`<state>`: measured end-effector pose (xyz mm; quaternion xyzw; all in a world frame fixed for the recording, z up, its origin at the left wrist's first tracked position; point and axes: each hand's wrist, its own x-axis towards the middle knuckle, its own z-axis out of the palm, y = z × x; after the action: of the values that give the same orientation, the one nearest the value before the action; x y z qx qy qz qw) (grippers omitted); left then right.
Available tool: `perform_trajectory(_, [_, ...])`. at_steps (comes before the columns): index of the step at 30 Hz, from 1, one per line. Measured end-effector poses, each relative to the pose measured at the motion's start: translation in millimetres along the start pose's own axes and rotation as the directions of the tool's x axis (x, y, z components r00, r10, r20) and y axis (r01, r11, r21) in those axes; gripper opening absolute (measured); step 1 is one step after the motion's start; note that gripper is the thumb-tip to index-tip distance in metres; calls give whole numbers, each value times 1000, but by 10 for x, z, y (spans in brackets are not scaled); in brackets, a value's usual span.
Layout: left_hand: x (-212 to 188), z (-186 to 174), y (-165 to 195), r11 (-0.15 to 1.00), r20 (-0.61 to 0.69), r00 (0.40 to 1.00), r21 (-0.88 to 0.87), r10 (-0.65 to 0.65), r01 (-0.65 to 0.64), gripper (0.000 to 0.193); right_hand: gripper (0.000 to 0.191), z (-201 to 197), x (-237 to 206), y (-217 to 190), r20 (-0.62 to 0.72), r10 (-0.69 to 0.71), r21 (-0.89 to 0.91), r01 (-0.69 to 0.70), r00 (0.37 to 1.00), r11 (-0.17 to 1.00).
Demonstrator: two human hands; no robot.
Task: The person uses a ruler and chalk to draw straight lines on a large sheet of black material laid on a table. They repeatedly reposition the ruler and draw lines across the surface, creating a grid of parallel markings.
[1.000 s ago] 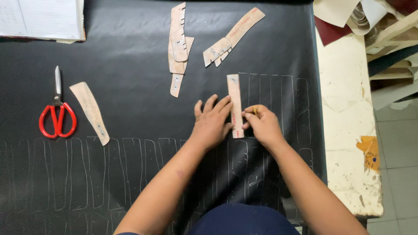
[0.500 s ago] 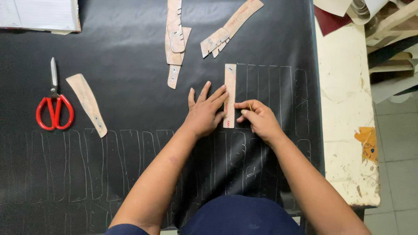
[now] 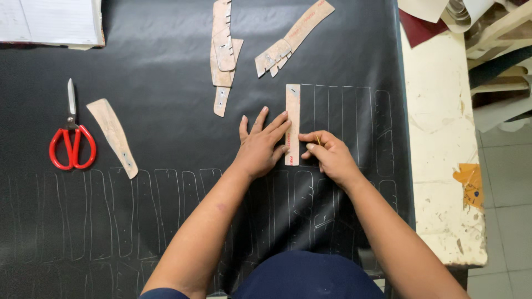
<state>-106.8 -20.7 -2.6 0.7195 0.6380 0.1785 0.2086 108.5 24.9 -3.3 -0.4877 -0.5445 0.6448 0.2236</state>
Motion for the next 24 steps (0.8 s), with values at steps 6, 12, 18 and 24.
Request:
perform_trajectory(6, [21, 43, -30, 999, -17, 1000, 29, 23, -22, 63, 30, -19, 13, 45, -6, -8, -21, 8, 1000, 1000])
perform_trajectory(12, [29, 60, -43, 999, -18, 999, 33, 28, -27, 63, 30, 23, -16, -44, -40, 36, -55, -38, 999, 998])
perform_trajectory(18, [51, 44, -35, 1000, -6, 1000, 15, 14, -14, 65, 26, 28, -338, -166, -111, -372, -371, 309, 922, 876])
perform_trajectory(24, [43, 2, 0, 1000, 18, 1000, 18, 4, -4, 63, 25, 131, -573, -183, 0, -382, -460, 339, 924, 821])
